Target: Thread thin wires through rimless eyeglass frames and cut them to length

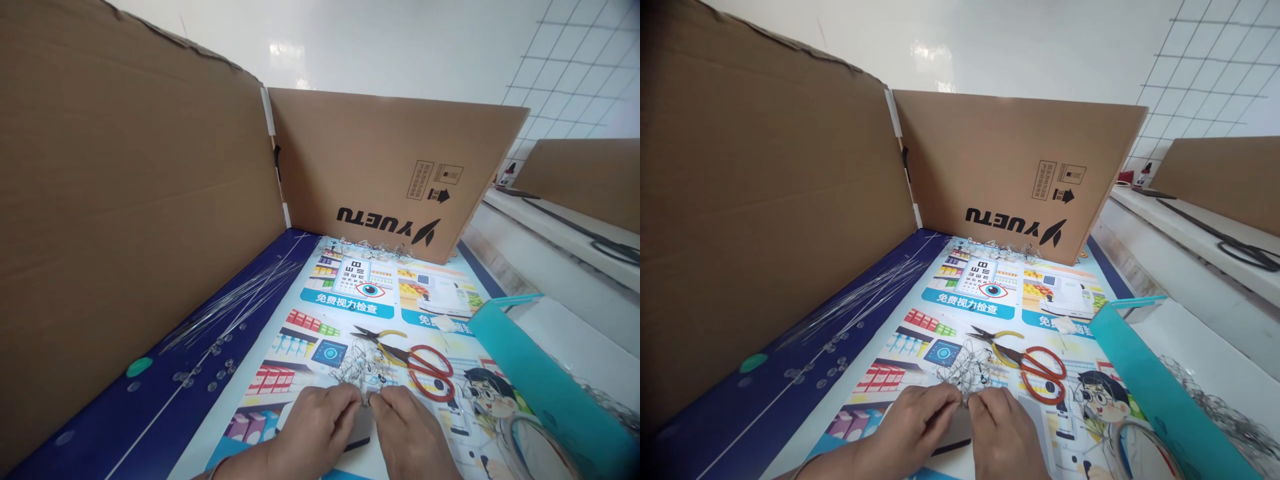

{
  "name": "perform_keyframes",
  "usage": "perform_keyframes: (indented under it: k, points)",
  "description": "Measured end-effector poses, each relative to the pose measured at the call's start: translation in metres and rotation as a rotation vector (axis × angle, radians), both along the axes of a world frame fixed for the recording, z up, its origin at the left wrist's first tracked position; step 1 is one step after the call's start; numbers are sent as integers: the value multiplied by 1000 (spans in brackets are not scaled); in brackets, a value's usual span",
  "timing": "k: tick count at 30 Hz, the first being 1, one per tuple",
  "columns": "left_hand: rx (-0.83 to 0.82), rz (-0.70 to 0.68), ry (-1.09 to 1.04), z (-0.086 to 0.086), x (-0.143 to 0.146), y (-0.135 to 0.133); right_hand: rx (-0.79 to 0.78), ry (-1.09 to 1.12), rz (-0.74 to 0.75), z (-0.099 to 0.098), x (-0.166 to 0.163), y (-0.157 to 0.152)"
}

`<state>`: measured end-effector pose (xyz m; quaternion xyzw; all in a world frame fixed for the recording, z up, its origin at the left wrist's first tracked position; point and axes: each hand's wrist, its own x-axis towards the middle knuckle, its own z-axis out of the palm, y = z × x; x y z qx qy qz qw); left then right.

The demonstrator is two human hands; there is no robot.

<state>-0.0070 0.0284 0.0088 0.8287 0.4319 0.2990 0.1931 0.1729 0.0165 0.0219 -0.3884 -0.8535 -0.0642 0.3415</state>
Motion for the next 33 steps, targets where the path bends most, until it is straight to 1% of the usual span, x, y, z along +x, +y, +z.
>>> perform_keyframes:
  k: [2,6,11,12,14,17,23,27,33]
  points:
    - [-5,-6,-14,-1,0,0,3,-18,-1,0,1,1]
    - [6,-14,-22,1,0,0,73,3,-3,-2,3,2]
    - [3,-23,-24,4,0,0,-28,-3,-43,5,0,2]
    - [2,-23,-27,3,0,0,-20,-13,-46,6,0,2]
    - [0,-18,-30,3,0,0,47,-28,-37,7,1,2]
    - [-5,-11,-37,3,0,0,130,-29,-19,4,5,3]
    - [-48,-18,-45,3,0,0,80,-12,-24,-4,10,4]
    - [-76,-15,-42,2,-1,-1,71,16,-29,-5,10,4]
    - [-85,-22,-46,1,-1,0,13,106,-35,-5,9,5]
